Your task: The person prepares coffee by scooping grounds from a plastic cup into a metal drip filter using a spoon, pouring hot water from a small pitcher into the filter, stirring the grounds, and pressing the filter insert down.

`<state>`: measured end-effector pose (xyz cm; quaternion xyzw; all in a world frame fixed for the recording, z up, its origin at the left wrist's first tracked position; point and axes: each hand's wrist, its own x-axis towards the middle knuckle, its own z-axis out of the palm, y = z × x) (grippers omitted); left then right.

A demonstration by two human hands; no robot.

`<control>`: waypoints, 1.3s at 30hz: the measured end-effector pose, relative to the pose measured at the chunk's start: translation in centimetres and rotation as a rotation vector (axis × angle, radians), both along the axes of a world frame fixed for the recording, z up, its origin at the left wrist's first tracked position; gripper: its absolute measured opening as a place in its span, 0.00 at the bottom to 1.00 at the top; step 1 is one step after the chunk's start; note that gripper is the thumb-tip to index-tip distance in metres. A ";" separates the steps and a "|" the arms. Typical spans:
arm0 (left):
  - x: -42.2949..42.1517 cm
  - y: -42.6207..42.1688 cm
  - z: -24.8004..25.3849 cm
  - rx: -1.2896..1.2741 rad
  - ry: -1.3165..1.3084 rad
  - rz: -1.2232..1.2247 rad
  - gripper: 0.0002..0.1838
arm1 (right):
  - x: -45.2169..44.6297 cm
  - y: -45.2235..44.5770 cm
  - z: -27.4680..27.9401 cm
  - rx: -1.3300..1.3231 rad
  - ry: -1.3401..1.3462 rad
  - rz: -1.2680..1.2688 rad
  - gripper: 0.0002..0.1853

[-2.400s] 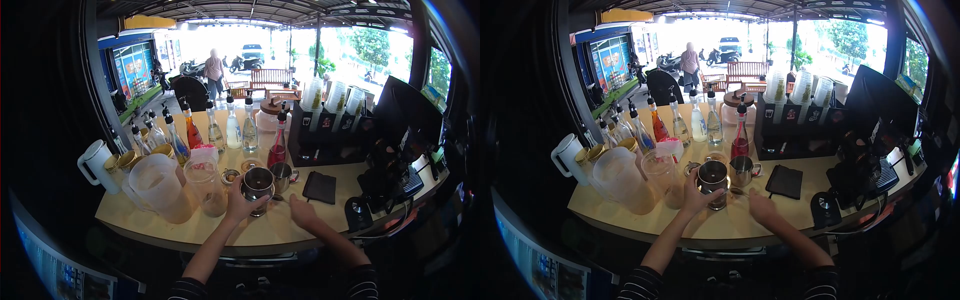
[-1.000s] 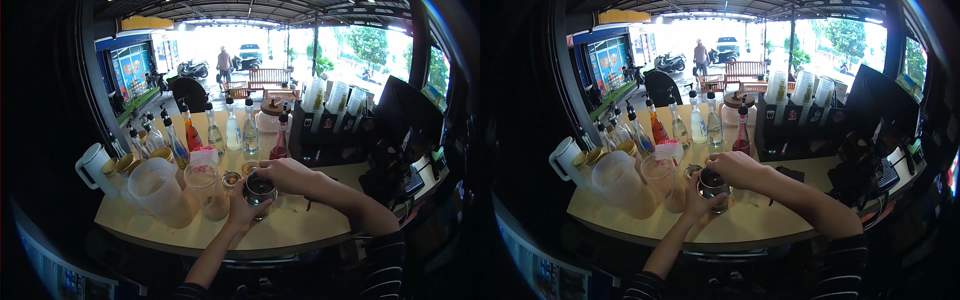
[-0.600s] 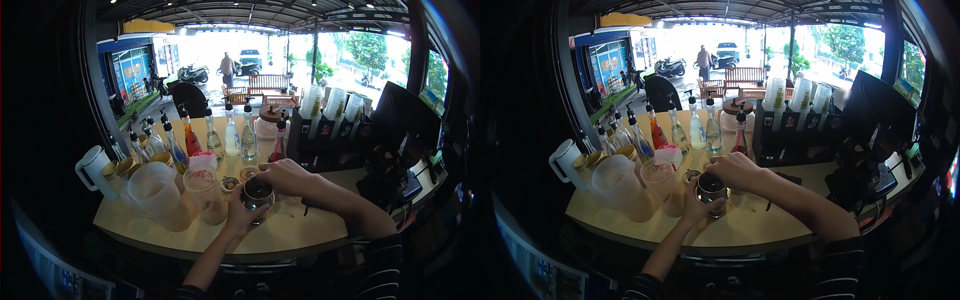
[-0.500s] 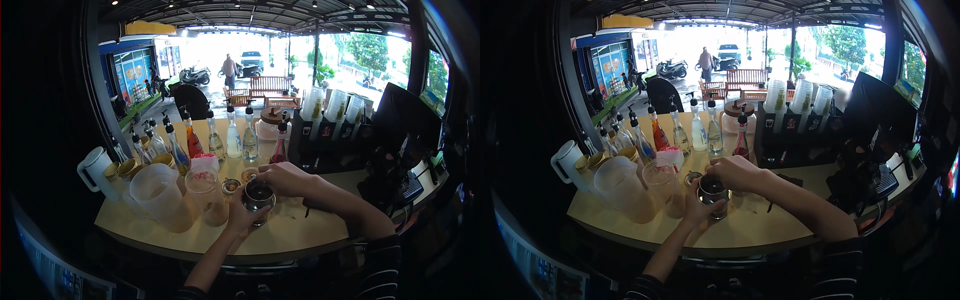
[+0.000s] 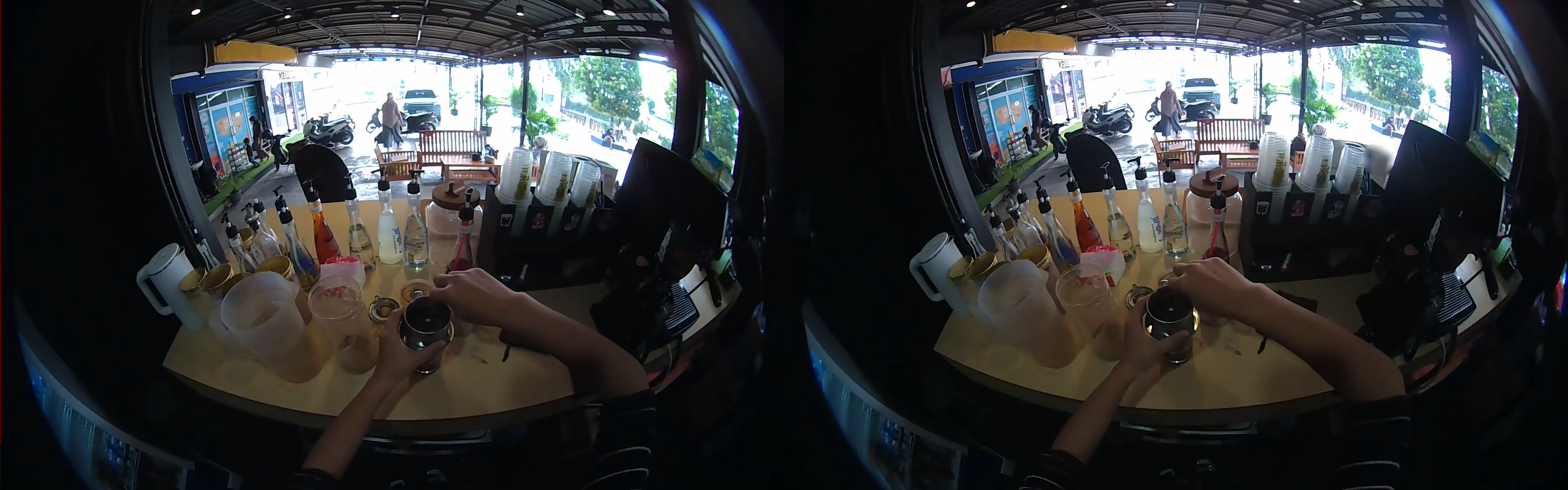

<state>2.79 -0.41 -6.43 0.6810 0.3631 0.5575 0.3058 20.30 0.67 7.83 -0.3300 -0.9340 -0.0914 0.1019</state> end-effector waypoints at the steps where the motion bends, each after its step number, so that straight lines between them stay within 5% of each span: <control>1: 0.1 0.0 0.0 0.002 0.003 -0.005 0.44 | 0.2 0.2 0.0 0.002 0.003 -0.005 0.10; 3: 0.1 0.0 0.1 -0.013 0.014 0.010 0.43 | 0.4 0.4 0.1 -0.180 -0.014 0.106 0.10; 6: 0.0 0.0 0.0 -0.003 0.002 0.005 0.42 | -0.1 -0.1 0.1 0.038 -0.084 -0.024 0.09; 13: 0.0 0.2 -0.1 -0.017 0.020 0.011 0.45 | -0.2 0.2 0.6 -0.160 -0.053 0.027 0.13; 17: 0.0 0.4 -0.7 0.029 0.019 0.016 0.44 | 0.2 0.7 -0.6 0.045 0.054 0.120 0.12; 21: 0.0 0.4 -0.3 0.054 0.033 0.029 0.44 | 0.2 0.2 0.5 -0.215 -0.090 0.023 0.13; 25: 0.1 0.0 -0.1 0.037 0.006 0.030 0.43 | 0.6 0.6 -0.2 0.014 -0.047 0.024 0.14; 28: -0.1 -0.2 0.3 0.046 0.021 0.033 0.44 | 0.6 -0.1 0.5 -0.158 -0.073 0.051 0.14; 35: 0.2 0.2 -0.2 0.037 0.002 0.022 0.44 | -0.2 -0.4 0.0 0.015 0.019 0.052 0.10; 39: -0.1 0.2 -0.2 0.040 0.027 0.039 0.45 | 0.1 -0.4 0.9 -0.243 -0.123 0.021 0.10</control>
